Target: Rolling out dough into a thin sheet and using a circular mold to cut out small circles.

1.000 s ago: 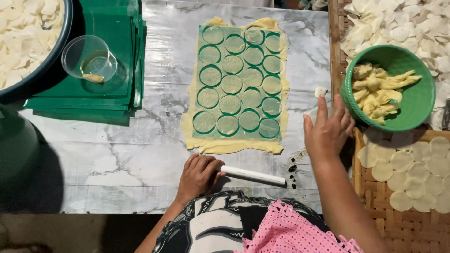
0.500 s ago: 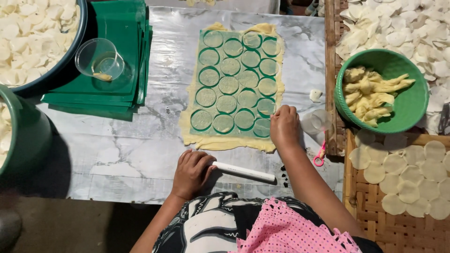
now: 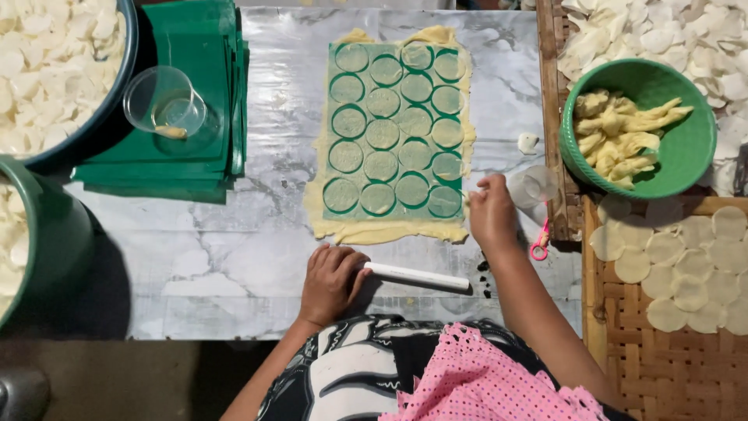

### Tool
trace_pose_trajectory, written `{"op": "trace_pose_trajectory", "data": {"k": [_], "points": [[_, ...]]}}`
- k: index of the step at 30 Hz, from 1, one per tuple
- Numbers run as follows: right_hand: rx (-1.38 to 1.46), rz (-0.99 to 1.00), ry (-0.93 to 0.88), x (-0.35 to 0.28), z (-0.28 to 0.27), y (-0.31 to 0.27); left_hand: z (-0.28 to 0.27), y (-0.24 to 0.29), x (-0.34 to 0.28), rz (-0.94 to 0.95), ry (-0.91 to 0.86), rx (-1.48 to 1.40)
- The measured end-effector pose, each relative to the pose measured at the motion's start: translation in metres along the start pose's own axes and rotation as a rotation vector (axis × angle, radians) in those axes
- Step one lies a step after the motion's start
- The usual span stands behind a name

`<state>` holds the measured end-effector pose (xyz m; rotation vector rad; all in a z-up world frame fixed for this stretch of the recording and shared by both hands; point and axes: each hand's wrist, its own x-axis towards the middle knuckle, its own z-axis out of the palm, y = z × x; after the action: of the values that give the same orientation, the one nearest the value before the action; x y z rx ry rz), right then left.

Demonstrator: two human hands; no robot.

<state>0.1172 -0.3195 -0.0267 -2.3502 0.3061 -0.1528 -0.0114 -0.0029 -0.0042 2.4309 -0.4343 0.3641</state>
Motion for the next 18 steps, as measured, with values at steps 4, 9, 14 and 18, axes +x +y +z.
{"op": "trace_pose_trajectory", "data": {"k": [4,9,14,18], "points": [[-0.086,-0.038,0.045,-0.033,-0.025,-0.008,0.001,-0.005,-0.002,0.017,-0.035,-0.045],[-0.040,-0.095,-0.020,-0.060,-0.012,-0.015,0.001,-0.010,0.001,0.049,-0.051,-0.090],[-0.126,-0.057,0.062,-0.088,-0.001,-0.029,0.000,-0.011,-0.001,0.057,-0.095,-0.112],[-0.065,-0.145,0.027,-0.100,0.005,-0.035,-0.001,-0.010,0.000,0.062,-0.088,-0.109]]}}
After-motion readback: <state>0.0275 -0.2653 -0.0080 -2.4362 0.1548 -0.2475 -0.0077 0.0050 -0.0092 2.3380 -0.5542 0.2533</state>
